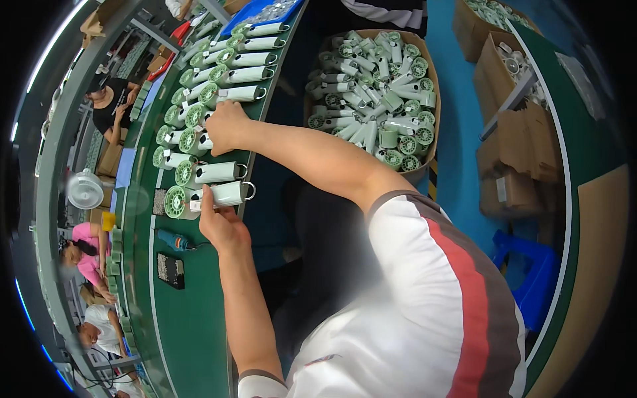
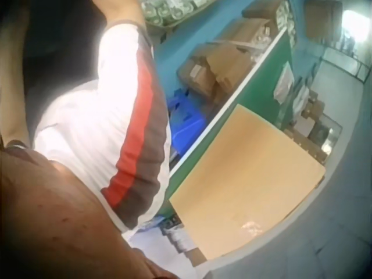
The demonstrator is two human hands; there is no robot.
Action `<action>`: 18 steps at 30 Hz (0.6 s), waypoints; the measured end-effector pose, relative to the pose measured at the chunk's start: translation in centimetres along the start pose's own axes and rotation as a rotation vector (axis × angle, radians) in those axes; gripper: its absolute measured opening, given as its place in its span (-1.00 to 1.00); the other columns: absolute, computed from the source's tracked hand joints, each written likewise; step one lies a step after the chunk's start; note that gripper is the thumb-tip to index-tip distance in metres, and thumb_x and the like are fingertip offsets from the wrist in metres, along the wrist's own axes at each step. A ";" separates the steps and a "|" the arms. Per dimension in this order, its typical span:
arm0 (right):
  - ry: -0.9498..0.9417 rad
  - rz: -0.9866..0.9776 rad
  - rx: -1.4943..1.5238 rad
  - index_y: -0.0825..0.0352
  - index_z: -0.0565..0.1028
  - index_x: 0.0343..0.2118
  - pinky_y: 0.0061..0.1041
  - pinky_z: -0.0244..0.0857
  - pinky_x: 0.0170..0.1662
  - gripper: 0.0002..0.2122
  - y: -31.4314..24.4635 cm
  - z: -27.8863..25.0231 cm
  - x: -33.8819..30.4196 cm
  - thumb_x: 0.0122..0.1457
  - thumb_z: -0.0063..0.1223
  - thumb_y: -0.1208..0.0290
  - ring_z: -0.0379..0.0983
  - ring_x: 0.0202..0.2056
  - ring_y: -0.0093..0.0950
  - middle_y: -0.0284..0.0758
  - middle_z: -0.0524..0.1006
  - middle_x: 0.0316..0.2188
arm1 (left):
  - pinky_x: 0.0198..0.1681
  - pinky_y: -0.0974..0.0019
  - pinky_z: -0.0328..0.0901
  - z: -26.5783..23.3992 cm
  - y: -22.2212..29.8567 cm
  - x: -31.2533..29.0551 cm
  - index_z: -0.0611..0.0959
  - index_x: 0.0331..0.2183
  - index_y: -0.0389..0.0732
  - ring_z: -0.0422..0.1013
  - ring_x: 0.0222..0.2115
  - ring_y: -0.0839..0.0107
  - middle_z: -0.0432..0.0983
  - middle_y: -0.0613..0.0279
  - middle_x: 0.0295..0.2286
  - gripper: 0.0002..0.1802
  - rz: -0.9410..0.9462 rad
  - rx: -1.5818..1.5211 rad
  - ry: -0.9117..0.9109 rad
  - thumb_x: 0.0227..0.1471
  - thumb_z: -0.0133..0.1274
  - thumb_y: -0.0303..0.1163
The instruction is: Assembling portable hand-held fans by attaching the back cover and securing it using an electric screwdriver.
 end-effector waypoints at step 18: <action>0.700 0.034 0.107 0.26 0.74 -0.23 -0.16 0.36 0.10 -0.47 6.4 -7.6 -10.4 -0.23 0.48 -0.03 0.45 -0.02 -0.02 0.06 0.50 -0.09 | 0.20 0.10 0.32 -0.9 -1.0 0.5 0.41 0.15 -0.58 0.38 0.15 0.13 0.42 -0.16 0.10 -0.44 0.080 -0.043 -0.017 0.33 0.04 -0.30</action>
Point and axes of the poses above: each hand's wrist, its own x-axis towards the middle knuckle, its own z-axis out of the palm, y = z × x, the point moved 1 cm from there along x, towards the middle knuckle
